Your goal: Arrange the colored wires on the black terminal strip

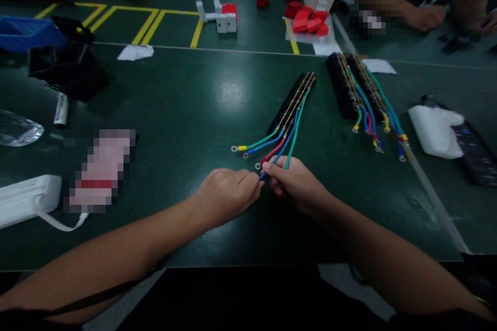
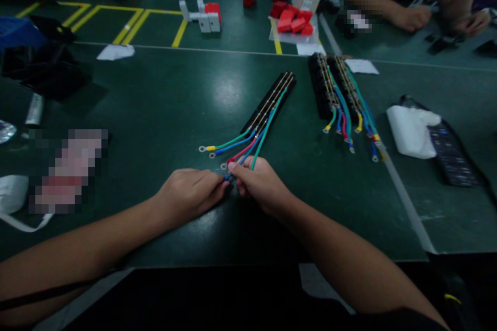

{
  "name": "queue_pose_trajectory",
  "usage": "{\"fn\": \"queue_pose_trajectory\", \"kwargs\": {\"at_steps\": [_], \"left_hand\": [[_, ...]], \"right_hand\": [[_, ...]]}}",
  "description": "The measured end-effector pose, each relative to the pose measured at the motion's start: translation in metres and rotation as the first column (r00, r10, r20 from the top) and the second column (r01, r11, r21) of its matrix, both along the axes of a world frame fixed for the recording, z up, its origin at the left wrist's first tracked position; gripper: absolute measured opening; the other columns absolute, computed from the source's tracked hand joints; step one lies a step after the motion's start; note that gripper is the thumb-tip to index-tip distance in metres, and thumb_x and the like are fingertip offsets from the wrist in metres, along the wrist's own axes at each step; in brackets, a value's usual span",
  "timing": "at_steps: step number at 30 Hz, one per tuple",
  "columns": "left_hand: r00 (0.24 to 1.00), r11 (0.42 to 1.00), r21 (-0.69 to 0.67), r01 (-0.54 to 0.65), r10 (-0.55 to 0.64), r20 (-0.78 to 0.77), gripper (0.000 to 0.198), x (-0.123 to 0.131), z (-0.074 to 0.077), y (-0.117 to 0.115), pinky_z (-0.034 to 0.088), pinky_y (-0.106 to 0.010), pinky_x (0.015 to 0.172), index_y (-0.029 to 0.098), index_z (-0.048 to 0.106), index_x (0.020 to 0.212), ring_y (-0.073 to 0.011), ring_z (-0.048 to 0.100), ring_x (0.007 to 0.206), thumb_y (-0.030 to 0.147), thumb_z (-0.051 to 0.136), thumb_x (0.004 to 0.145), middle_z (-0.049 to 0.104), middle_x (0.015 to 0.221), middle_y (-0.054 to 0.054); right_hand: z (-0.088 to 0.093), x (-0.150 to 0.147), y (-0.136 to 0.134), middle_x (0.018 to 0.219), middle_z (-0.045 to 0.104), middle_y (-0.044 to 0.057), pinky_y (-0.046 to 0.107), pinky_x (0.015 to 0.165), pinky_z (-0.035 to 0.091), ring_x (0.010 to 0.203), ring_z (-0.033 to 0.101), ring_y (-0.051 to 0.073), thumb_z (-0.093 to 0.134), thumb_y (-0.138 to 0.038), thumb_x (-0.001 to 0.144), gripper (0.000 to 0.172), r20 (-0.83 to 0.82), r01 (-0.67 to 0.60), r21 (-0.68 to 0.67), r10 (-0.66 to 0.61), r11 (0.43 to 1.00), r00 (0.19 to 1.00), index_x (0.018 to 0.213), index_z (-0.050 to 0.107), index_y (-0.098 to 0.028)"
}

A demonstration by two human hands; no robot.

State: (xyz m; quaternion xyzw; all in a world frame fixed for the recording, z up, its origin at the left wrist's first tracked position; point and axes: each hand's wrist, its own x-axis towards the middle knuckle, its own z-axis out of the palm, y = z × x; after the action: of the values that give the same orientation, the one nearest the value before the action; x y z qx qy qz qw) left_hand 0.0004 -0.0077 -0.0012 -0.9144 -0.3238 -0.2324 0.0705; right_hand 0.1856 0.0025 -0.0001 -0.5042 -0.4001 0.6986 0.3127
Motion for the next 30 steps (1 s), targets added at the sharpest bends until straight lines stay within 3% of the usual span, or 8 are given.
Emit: {"fn": "queue_pose_trajectory", "kwargs": {"at_steps": [20,30], "left_hand": [[1.000,0.999,-0.040,0.029,-0.029,-0.002,0.028,-0.0016,-0.0023,0.0000,0.044,-0.026,0.049,0.017,0.058,0.074,-0.0122,0.056,0.049,0.027,0.046,0.097,0.059,0.060,0.001],[1.000,0.999,-0.034,0.002,-0.002,-0.015,0.027,-0.0002,-0.0021,0.0016,0.039,-0.028,0.045,0.017,0.056,0.072,-0.0131,0.053,0.046,0.024,0.045,0.097,0.059,0.059,0.001]], "right_hand": [[-0.0018,-0.0005,0.0010,0.050,0.049,-0.006,0.018,0.039,0.029,0.040,0.043,0.006,0.065,-0.034,0.083,0.023,-0.015,-0.003,-0.005,0.003,1.000,1.000,0.072,0.053,-0.018],[0.0005,-0.0006,0.0012,0.050,0.049,-0.007,0.017,0.037,0.026,0.039,0.040,0.005,0.066,-0.034,0.083,0.024,-0.005,0.022,-0.020,-0.022,1.000,1.000,0.073,0.052,-0.018]]}}
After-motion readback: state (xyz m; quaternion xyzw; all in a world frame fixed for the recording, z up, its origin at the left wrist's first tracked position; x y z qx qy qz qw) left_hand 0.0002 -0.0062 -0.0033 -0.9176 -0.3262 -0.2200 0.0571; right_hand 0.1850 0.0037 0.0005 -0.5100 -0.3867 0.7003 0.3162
